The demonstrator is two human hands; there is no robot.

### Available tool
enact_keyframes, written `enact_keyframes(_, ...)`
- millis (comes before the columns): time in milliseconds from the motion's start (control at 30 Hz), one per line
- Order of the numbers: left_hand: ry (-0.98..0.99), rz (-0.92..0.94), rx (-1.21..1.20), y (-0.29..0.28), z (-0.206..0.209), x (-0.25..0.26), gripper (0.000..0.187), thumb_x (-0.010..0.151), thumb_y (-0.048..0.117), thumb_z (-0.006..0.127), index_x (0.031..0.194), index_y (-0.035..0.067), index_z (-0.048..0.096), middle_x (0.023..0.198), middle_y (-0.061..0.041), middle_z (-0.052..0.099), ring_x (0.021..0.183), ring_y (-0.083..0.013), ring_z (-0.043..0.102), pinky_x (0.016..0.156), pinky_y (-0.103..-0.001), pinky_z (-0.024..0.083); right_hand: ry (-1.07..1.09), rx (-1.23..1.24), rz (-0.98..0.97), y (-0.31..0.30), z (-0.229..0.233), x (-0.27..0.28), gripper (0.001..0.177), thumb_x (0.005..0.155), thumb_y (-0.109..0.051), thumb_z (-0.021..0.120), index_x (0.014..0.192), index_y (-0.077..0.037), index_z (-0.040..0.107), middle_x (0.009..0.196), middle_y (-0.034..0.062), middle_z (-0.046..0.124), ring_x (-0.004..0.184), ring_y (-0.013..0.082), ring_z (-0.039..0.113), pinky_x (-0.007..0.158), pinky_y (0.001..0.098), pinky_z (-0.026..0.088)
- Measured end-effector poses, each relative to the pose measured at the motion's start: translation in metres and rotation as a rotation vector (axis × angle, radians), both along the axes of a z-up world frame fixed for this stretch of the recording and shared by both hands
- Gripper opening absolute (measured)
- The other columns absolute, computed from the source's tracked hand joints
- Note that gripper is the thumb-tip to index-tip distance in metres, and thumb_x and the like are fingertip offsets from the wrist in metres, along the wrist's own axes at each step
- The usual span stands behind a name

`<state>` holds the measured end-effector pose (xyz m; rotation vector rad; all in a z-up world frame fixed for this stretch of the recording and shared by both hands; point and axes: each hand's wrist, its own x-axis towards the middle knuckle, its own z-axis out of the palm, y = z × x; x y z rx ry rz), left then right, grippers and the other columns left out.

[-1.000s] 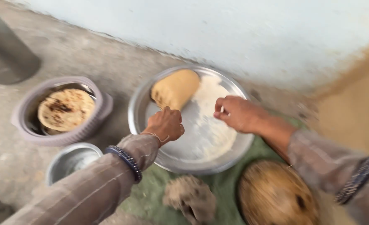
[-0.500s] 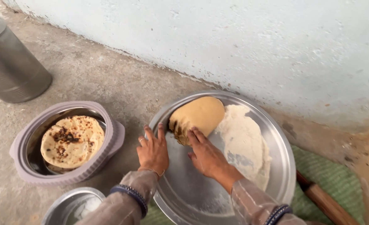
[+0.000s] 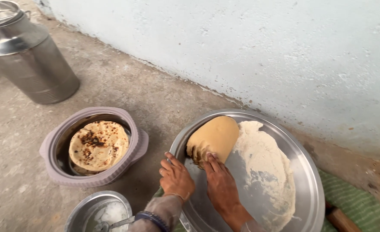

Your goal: Making and cooking traditional flatbread (roti) on an outdoor mud stove.

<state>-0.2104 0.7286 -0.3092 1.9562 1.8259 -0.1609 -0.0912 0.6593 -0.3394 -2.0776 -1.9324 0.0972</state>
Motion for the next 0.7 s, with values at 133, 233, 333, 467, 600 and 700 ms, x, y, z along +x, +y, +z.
enact_keyframes(133, 0.008, -0.023, 0.004, -0.005, 0.001, -0.008, 0.115, 0.081, 0.017, 0.079, 0.155, -0.016, -0.003, 0.139, -0.027, 0.033, 0.126, -0.0386, 0.049, 0.087, -0.032, 0.061, -0.106, 0.06, 0.039, 0.013, -0.026, 0.007, 0.056, 0.08, 0.012, 0.049, 0.136, 0.005, 0.051, 0.153, 0.0215, 0.042, 0.145, 0.0337, 0.037, 0.119, 0.0418, 0.031)
enact_keyframes(233, -0.03, -0.031, 0.13, -0.006, -0.022, -0.009, 0.107, 0.079, 0.006, 0.076, 0.153, -0.015, 0.003, 0.138, -0.028, 0.035, 0.124, -0.0386, 0.051, 0.084, -0.03, 0.062, -0.11, 0.032, -0.01, 0.024, -0.04, 0.007, 0.046, 0.083, 0.011, 0.051, 0.129, 0.004, 0.053, 0.156, 0.0231, 0.04, 0.147, 0.0345, 0.034, 0.117, 0.0405, 0.027)
enact_keyframes(333, -0.128, 0.015, 0.258, -0.014, -0.027, -0.01, 0.094, 0.079, -0.001, 0.07, 0.152, -0.013, 0.012, 0.132, -0.026, 0.04, 0.12, -0.0372, 0.054, 0.083, -0.032, 0.062, -0.019, 0.176, -0.046, 0.031, -0.041, -0.006, 0.058, 0.08, 0.008, 0.056, 0.138, 0.009, 0.049, 0.15, 0.0262, 0.044, 0.142, 0.0375, 0.039, 0.116, 0.0439, 0.032)
enact_keyframes(467, -0.197, 0.07, 0.28, -0.015, -0.023, -0.01, 0.094, 0.077, -0.004, 0.069, 0.153, -0.009, 0.016, 0.13, -0.025, 0.041, 0.118, -0.0377, 0.055, 0.085, -0.036, 0.059, -0.069, 0.168, -0.164, 0.05, -0.019, -0.014, 0.044, 0.076, -0.007, 0.066, 0.118, 0.002, 0.057, 0.13, 0.0215, 0.06, 0.128, 0.0342, 0.051, 0.106, 0.0477, 0.037)
enact_keyframes(600, -0.224, 0.095, 0.292, -0.015, -0.018, -0.009, 0.093, 0.075, -0.004, 0.07, 0.153, -0.007, 0.018, 0.129, -0.025, 0.041, 0.114, -0.0387, 0.058, 0.084, -0.037, 0.06, -0.11, 0.058, -0.23, 0.067, -0.011, -0.011, 0.036, 0.077, -0.01, 0.072, 0.11, -0.005, 0.059, 0.111, 0.0123, 0.069, 0.114, 0.0283, 0.057, 0.098, 0.0433, 0.041)
enact_keyframes(700, -0.246, 0.138, 0.254, -0.016, -0.012, -0.008, 0.085, 0.081, -0.006, 0.066, 0.152, -0.005, 0.02, 0.129, -0.023, 0.042, 0.11, -0.0363, 0.062, 0.082, -0.036, 0.063, -0.079, -0.053, -0.229, 0.069, 0.004, -0.01, 0.05, 0.067, -0.005, 0.078, 0.112, -0.008, 0.059, 0.109, 0.009, 0.069, 0.113, 0.0274, 0.056, 0.098, 0.0404, 0.039)
